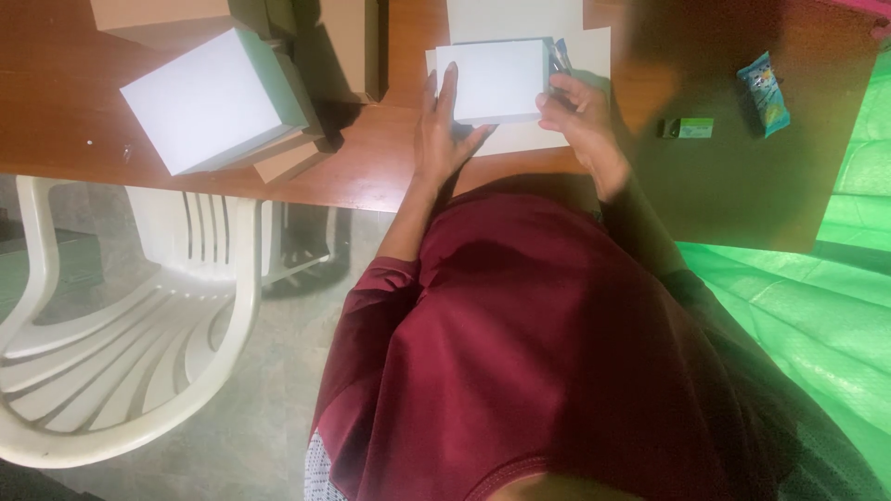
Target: The person assembles a white cardboard box by folding its flaps and securing them with a stapler, then repeats the process with a second sheet of cardboard.
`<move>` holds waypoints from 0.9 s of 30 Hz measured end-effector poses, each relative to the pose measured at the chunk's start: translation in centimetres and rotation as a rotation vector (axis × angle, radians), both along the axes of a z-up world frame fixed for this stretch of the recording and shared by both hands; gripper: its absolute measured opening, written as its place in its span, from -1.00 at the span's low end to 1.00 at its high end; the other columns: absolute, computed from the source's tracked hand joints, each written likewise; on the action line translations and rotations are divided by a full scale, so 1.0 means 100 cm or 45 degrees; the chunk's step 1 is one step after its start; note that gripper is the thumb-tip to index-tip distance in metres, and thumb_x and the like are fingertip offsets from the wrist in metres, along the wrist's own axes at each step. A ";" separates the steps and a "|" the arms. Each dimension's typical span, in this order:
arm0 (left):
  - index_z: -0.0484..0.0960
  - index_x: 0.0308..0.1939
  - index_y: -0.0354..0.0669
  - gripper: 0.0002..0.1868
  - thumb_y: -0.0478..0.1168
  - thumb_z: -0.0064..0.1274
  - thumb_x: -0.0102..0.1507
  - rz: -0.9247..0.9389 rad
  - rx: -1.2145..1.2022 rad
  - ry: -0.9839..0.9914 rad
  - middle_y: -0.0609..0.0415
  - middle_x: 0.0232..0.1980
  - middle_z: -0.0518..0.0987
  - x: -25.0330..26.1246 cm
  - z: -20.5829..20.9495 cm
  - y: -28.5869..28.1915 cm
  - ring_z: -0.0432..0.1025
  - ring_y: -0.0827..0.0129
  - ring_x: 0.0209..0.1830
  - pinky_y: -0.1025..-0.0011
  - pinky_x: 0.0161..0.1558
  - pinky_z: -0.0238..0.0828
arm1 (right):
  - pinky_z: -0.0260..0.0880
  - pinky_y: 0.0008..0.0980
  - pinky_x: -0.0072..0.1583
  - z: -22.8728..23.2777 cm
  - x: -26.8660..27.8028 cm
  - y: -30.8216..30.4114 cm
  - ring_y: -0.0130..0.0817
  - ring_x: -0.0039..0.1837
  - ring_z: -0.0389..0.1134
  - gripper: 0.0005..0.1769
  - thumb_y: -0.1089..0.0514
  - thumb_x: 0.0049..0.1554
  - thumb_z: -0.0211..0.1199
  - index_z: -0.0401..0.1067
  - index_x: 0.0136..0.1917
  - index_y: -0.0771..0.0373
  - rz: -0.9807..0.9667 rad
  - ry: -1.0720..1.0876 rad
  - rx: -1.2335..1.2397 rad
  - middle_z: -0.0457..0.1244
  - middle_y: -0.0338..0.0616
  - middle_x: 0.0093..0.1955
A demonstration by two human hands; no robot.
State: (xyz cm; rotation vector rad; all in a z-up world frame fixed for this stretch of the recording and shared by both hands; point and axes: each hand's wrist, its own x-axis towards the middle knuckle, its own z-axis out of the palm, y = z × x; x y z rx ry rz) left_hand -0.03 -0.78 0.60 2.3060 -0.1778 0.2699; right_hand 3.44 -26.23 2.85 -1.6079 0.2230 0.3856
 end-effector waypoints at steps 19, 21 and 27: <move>0.18 0.54 -0.06 0.18 0.27 0.46 0.02 0.153 0.243 0.067 -0.54 0.50 0.10 0.002 0.018 -0.020 0.50 -0.28 0.12 0.06 -0.08 0.59 | 0.59 -0.26 0.10 0.023 0.001 0.004 -0.15 0.12 0.45 -0.32 0.00 0.20 0.30 0.24 0.41 0.50 0.098 0.265 -0.094 0.31 0.14 0.21; 0.16 0.54 -0.08 0.18 0.28 0.44 0.02 0.164 0.257 0.102 -0.50 0.52 0.09 0.002 0.020 -0.022 0.51 -0.25 0.12 0.07 -0.10 0.59 | 0.61 -0.33 0.13 0.013 0.001 0.000 -0.17 0.11 0.48 -0.33 0.01 0.21 0.33 0.27 0.39 0.54 0.073 0.217 -0.020 0.34 0.17 0.17; 0.14 0.56 -0.01 0.12 0.21 0.45 0.09 0.143 0.265 -0.066 -0.51 0.52 0.06 -0.001 0.016 -0.025 0.38 -0.34 0.31 0.08 -0.04 0.61 | 0.56 -0.34 0.11 -0.019 0.002 -0.007 -0.16 0.07 0.49 -0.38 0.10 0.20 0.36 0.34 0.34 0.62 -0.014 0.211 0.121 0.35 0.22 0.12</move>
